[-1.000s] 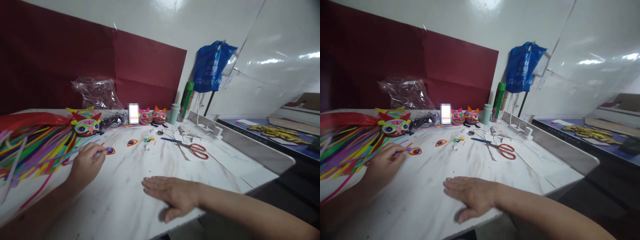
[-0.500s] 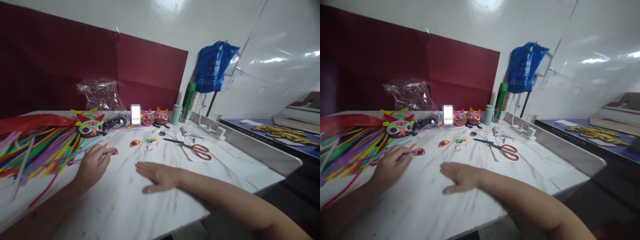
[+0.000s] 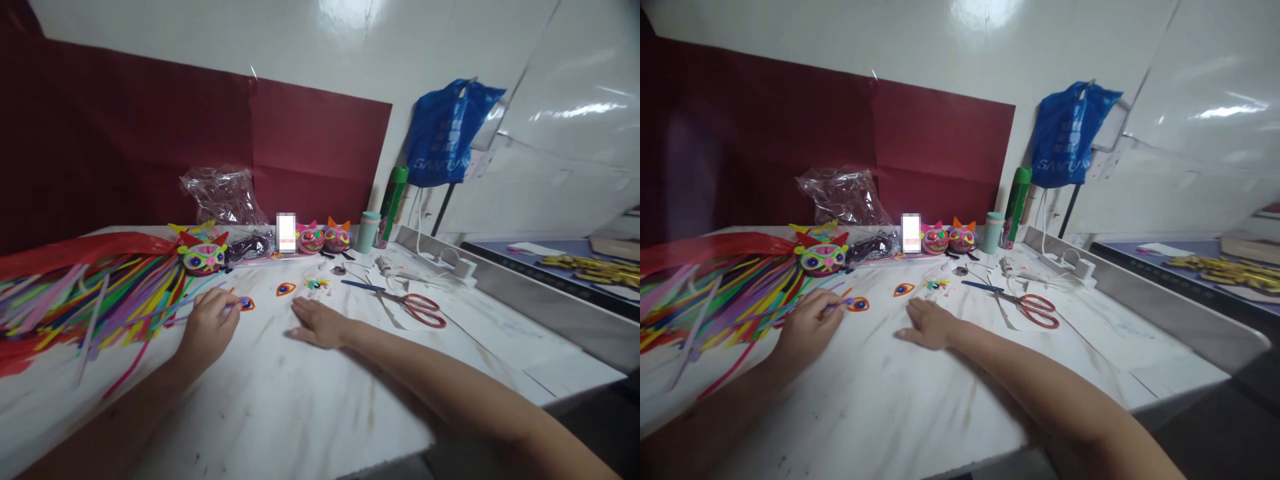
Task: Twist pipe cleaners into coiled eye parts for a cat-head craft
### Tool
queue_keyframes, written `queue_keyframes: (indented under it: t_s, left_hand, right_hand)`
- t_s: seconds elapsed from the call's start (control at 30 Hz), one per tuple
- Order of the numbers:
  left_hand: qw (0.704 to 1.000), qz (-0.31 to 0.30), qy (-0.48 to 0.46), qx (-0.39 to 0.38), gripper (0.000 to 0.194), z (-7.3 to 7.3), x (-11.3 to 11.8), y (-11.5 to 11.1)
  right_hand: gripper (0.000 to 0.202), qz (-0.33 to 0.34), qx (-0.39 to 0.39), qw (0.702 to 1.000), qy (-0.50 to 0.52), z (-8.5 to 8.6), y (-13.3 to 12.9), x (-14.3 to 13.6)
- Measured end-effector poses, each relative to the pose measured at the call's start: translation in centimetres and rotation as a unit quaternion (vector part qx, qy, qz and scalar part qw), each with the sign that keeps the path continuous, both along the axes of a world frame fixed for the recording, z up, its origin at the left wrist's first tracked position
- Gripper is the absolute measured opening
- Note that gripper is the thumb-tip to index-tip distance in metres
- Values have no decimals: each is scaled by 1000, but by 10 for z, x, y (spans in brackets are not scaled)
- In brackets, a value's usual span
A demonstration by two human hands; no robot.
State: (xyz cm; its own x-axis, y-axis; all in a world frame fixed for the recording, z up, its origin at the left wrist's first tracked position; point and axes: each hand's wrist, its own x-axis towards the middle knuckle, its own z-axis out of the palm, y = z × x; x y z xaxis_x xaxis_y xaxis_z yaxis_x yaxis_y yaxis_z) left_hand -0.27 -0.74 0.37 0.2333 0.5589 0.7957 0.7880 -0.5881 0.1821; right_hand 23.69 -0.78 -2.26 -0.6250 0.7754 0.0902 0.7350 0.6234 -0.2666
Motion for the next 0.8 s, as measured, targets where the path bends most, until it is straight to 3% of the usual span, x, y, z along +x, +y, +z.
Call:
queue_keyframes:
  t_s: [0.07,0.2,0.33,0.47,0.67,0.8]
  left_hand:
    - [1000,0,-1,0,12,1,0,-1]
    - [1000,-7,6,-5,13,1,-1,-2]
    - [1000,-13,-14,-3,13,2,-2,-2]
    - [999,-16,-26,7,12,3,-2,0]
    - [999,-13,-25,34,11,2,-10,4]
    - [999,-10,-23,44,10,4,-14,6]
  right_hand:
    - [78,-26,10,1000,10,1,7,-8]
    - [80,78,14,997,17,-3,5,-29]
    - [70,-22,47,999,-3,-6,12,-13]
    - [34,-72,105,992,20,3,42,10]
    - [50,-83,92,992,7,8,94,-14]
    - [34,-90,94,991,3,3,107,-20]
